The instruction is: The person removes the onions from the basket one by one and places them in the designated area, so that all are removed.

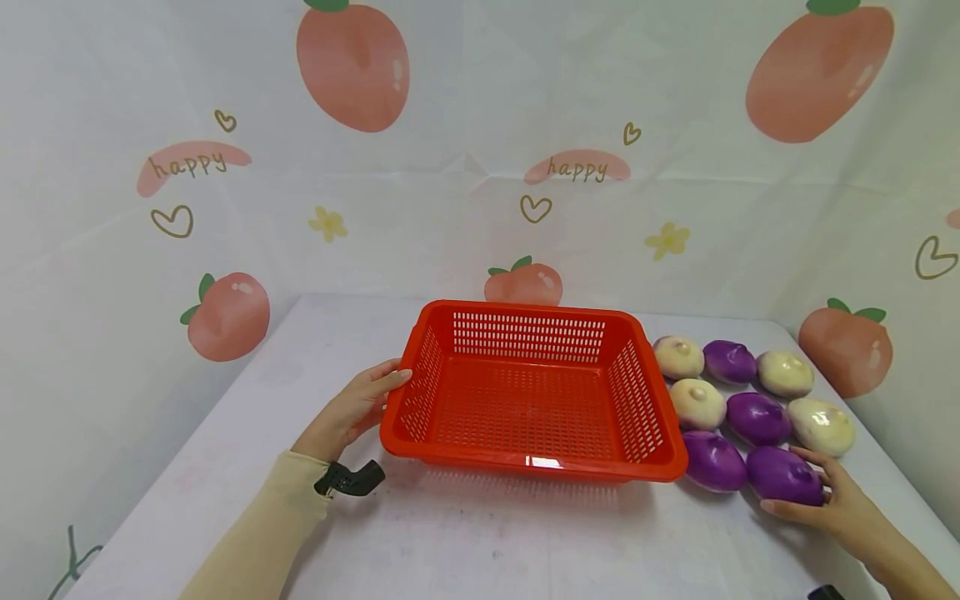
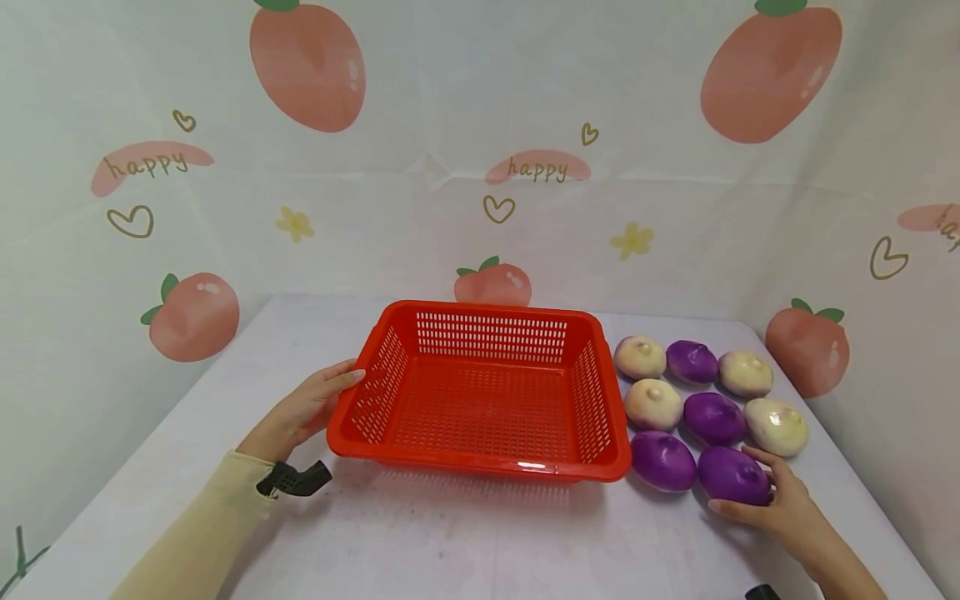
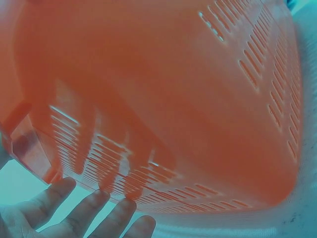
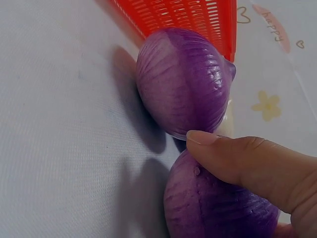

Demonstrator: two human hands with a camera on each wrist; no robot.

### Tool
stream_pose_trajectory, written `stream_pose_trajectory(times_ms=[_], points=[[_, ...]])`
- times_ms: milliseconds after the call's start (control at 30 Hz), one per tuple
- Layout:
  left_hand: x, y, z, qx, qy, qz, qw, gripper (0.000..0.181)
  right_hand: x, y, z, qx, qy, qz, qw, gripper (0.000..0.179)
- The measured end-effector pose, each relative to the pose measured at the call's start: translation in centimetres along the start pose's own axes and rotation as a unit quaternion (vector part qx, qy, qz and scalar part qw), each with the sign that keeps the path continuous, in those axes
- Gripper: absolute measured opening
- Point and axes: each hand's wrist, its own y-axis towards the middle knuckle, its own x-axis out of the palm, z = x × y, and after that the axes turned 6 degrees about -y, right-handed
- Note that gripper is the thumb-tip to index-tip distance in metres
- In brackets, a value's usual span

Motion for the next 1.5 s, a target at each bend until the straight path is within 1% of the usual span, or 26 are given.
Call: stream_pose_trajectory(times_ms=[167,300,600,733,967,1167,1267,1400,1500], points=[[-0.01,0.04,-0.04,-0.002,0.0,0.001,1.0,0.064,0.03,-0.08,0.51,-0.018,-0.007,0.012,0.9997,0.08],[0.01,0.05,-0.05,-0.002,0.0,0.0,1.0,0.064,0.02,-0.17,0.79,-0.033,-0.016,0.021,0.9991,0.077],[0.13,0.04,-0.08,0.001,0.001,0.002,1.0,0.065,-0.08,-0.18,0.66,-0.027,-0.013,0.013,0.9995,0.078],[0.09,0.11,-0.1,0.002,-0.003,-0.003,1.0,0.062,-0.05,-0.23,0.68,-0.03,-0.013,0.015,0.9994,0.079],[0.16,0.14,0.03,0.004,-0.001,-0.006,1.0,0.061,-0.03,-0.28,0.61,-0.023,0.003,0.01,0.9997,0.082],[0.22,0.25,-0.02,0.001,0.001,-0.002,1.0,0.063,-0.1,-0.25,1.0,-0.036,-0.003,0.016,0.9992,0.08],[0.24,0.33,-0.03,-0.002,0.005,0.0,1.0,0.065,-0.15,-0.22,0.94,-0.03,-0.007,0.012,0.9995,0.08],[0.23,0.48,0.02,-0.005,0.016,0.002,0.9999,0.064,-0.2,-0.18,0.66,-0.016,0.003,0.003,0.9999,0.084],[0.15,0.53,0.03,-0.006,0.024,0.005,0.9997,0.064,-0.26,-0.15,0.56,-0.01,0.009,0.001,0.9999,0.083]])
